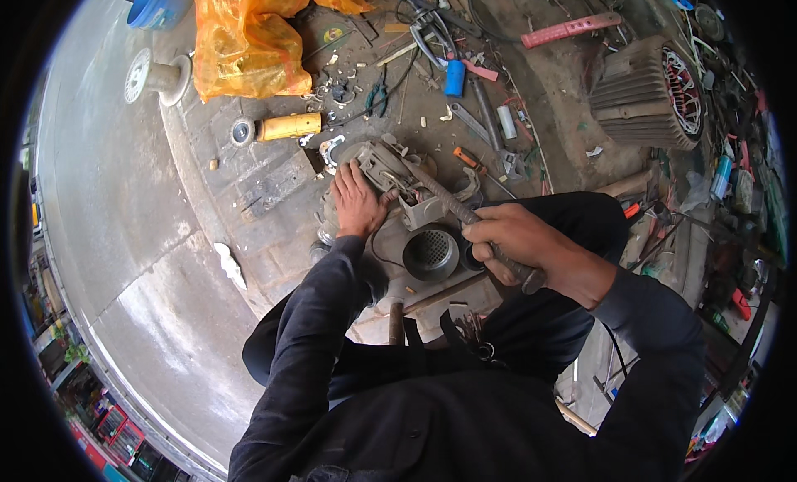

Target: The person retrieves a motor from a cluttered scrap pile, carries it to a workbench, and disassembles it using a screwdriver and hammer. The person removes the end cover, separates the housing, and extracts the rotor, placing components on the bench.

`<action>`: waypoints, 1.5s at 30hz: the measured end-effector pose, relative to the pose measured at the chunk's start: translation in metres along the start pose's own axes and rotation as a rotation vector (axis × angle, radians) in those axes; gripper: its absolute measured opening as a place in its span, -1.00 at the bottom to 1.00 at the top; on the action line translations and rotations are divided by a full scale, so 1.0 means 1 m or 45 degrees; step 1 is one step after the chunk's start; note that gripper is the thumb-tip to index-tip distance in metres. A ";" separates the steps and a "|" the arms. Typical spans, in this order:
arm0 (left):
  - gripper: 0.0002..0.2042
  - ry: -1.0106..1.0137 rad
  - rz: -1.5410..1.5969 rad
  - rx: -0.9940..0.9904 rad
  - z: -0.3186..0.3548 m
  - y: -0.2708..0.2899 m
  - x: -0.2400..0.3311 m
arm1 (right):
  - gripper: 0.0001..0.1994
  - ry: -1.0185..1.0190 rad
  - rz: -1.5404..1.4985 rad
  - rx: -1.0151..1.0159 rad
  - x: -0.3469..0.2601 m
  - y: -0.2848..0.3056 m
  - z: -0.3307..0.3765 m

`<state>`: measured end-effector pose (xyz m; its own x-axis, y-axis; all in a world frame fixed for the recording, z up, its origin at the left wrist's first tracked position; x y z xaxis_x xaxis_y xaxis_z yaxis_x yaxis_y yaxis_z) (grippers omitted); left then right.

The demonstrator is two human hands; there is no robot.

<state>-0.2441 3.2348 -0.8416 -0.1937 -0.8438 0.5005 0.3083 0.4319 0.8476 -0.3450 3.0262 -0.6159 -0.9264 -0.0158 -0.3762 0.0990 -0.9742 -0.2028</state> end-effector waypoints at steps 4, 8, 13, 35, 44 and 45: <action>0.11 -0.005 0.106 0.081 0.002 0.005 0.004 | -0.85 0.172 -0.025 0.083 -0.002 -0.070 -0.007; 0.11 0.098 -0.024 0.065 0.001 0.004 -0.001 | -0.85 0.071 0.060 0.184 0.010 -0.064 -0.006; 0.13 0.073 0.047 0.133 0.004 0.002 -0.005 | -0.81 0.013 -0.022 0.043 0.064 0.013 -0.025; 0.10 0.083 -0.059 0.181 -0.003 0.009 0.003 | -0.79 0.046 0.027 0.026 0.042 0.031 -0.026; 0.10 0.164 0.049 0.081 0.002 0.007 0.000 | -0.84 0.256 0.194 0.237 -0.019 -0.070 -0.005; 0.10 0.144 0.047 0.089 0.000 0.009 0.002 | -0.85 0.340 0.242 0.337 -0.018 -0.080 -0.006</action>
<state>-0.2424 3.2368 -0.8330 -0.0760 -0.8556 0.5121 0.2466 0.4815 0.8410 -0.3335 3.1054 -0.5983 -0.7708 -0.1755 -0.6125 0.1298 -0.9844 0.1187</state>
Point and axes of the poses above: each hand's wrist, its own z-axis away from the middle knuckle, its own y-axis out of the back of the hand, x = y × z, the point moved 7 cm from there along -z, towards the middle knuckle, and after that the axes turned 11 degrees about z, right-handed, at the moved point
